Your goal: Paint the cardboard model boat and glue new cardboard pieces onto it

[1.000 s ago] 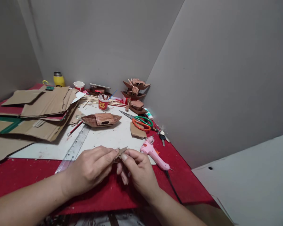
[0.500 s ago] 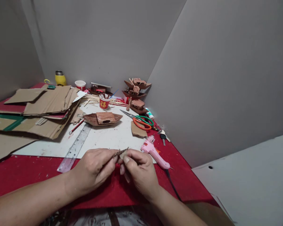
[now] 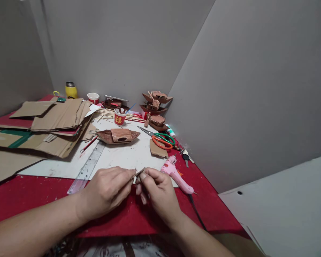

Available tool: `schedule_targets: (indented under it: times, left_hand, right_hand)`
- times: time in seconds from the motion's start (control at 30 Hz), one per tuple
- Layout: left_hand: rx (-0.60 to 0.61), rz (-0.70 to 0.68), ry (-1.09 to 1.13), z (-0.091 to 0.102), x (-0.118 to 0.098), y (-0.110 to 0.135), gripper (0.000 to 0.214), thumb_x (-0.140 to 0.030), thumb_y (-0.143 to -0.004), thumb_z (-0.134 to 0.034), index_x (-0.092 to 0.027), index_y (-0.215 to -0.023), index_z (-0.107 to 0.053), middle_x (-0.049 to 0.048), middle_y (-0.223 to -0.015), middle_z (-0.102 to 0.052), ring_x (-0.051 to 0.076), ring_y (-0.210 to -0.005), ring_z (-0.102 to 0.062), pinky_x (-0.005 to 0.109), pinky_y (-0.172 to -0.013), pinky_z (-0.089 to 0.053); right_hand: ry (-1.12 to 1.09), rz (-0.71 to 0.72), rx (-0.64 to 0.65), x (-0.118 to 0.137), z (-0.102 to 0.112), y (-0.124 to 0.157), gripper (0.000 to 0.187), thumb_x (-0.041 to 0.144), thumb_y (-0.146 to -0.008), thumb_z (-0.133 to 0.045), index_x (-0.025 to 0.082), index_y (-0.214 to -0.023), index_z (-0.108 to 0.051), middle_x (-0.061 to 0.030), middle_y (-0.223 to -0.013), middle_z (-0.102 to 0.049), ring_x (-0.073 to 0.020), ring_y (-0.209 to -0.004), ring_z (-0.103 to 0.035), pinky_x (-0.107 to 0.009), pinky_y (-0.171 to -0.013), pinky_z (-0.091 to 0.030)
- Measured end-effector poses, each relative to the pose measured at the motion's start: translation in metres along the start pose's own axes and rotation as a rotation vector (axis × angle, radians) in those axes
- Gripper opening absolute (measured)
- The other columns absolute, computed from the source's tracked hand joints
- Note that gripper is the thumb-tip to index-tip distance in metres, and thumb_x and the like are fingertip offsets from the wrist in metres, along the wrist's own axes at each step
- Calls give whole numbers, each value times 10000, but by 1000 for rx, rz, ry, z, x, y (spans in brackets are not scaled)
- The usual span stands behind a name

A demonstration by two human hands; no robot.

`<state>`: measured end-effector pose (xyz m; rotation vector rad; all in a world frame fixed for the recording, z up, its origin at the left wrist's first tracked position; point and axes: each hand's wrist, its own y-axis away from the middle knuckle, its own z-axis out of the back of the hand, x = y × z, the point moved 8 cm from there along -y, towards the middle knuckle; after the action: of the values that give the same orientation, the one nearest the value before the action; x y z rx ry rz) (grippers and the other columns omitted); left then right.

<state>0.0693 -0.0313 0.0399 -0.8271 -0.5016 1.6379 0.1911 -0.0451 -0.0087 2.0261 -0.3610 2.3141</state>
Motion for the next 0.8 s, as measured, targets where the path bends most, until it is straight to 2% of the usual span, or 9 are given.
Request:
schedule_targets:
  times: [0.13,0.27,0.4,0.5,0.57,0.63,0.7,0.77,0.8]
  left_hand:
    - [52,52,50,-8,2,0,170,-125,-895,-515,-126,-1054,-576,78,-843,-708,172,-733,-650,264,-681,-504]
    - [29,172,158,-10,3,-2,141,-144,-922,-458,-149,-875,-591,27,-704,-643,132,-630,-591,232,-623,-455]
    - [-84,512,241,4,40,-2,232,-200,-919,-436,-157,-735,-571,-17,-622,-539,103,-560,-491,206,-544,-391]
    - [-249,838,359,19,81,8,250,-272,-877,-486,-163,-659,-539,-38,-576,-479,99,-539,-450,196,-510,-365]
    - [-275,938,600,15,96,12,252,-357,-850,-535,-159,-696,-560,-34,-602,-520,103,-545,-474,196,-513,-382]
    - [-260,987,822,6,101,12,279,-430,-817,-585,-156,-768,-596,-26,-640,-564,113,-566,-506,204,-528,-408]
    - [-249,1033,923,-3,102,15,301,-455,-796,-609,-156,-831,-628,-15,-671,-591,123,-589,-524,206,-525,-415]
    - [-256,1079,927,-7,103,20,308,-446,-802,-601,-156,-891,-655,2,-726,-622,125,-601,-529,199,-495,-405]
    - [-255,1097,912,-9,104,23,320,-446,-808,-594,-155,-920,-664,11,-758,-636,125,-600,-532,196,-476,-399]
  right_hand:
    - [38,56,53,5,-5,1,331,237,-862,-486,185,-536,-500,67,-416,-439,-62,-338,-379,-177,-366,-303]
    - [61,147,63,12,-4,6,343,243,-897,-454,196,-561,-507,54,-449,-454,-82,-380,-396,-205,-416,-335]
    - [99,286,96,25,-7,16,330,254,-894,-448,216,-572,-511,15,-504,-507,-124,-458,-463,-248,-489,-376]
    - [171,513,244,41,-23,32,283,196,-866,-427,243,-594,-488,9,-498,-519,-136,-447,-468,-262,-502,-392]
    - [240,611,381,45,-37,42,301,209,-882,-431,254,-587,-474,19,-468,-517,-129,-414,-459,-249,-486,-395]
    - [298,610,569,40,-53,51,343,287,-937,-441,240,-609,-532,7,-501,-593,-121,-444,-532,-218,-514,-431]
    - [352,610,759,35,-66,63,355,342,-989,-396,211,-780,-651,-33,-668,-718,-118,-580,-649,-181,-602,-478]
    - [385,610,826,34,-70,69,325,349,-998,-399,184,-1006,-680,-68,-835,-763,-126,-706,-697,-168,-670,-494]
    - [392,588,788,34,-68,67,300,339,-983,-439,169,-1053,-676,-78,-851,-763,-134,-711,-699,-173,-666,-497]
